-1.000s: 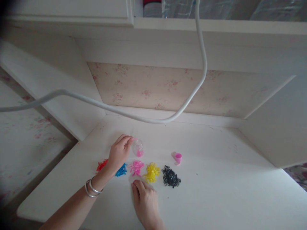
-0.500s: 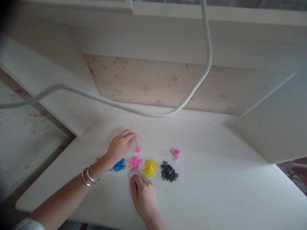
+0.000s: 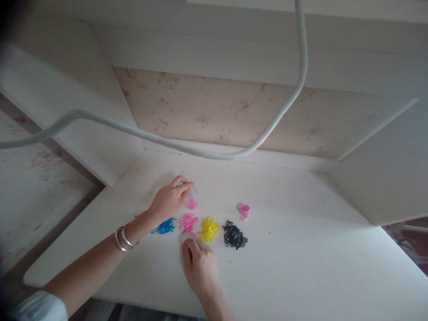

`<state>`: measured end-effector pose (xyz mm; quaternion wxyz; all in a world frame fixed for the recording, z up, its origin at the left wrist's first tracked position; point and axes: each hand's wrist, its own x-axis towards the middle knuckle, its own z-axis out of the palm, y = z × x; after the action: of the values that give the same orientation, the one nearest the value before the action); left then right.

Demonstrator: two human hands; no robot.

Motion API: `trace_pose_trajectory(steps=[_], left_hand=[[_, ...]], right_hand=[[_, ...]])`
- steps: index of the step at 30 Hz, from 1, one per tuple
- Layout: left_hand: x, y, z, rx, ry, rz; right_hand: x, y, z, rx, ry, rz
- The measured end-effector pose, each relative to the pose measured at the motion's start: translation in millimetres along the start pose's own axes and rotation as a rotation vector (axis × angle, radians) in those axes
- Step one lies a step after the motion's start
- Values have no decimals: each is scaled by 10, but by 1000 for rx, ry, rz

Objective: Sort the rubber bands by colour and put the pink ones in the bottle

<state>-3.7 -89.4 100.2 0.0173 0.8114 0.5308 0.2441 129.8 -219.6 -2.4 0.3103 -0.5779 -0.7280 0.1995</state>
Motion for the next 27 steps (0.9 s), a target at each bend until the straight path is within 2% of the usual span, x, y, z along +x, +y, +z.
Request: trace_pose_trajectory(steps=[7,11,15,18,20,23,27], left_hand=[[-11,-40,-16,-90,-20,21],[-85,-56,-65,-212,64,-19],[-310,-96,-134,-356,139,-76],[-614,-128,-108,-388,141,-172],[-855,-128,-36,-368,107,-231],[-1187,-84,103,-297,22,-270],[-1464,0,216,-179,-111,-309]], right_hand=[[-5,3,2,27,-25,23],[-13,13,20,41,-32,49],[-46,-23,13,130,-16,79],[6,-138,-120,233,36,115],[137,-234,-277,259,100,134],[480,-332,-522,232,184,163],[974,-335,-681,196,189,172]])
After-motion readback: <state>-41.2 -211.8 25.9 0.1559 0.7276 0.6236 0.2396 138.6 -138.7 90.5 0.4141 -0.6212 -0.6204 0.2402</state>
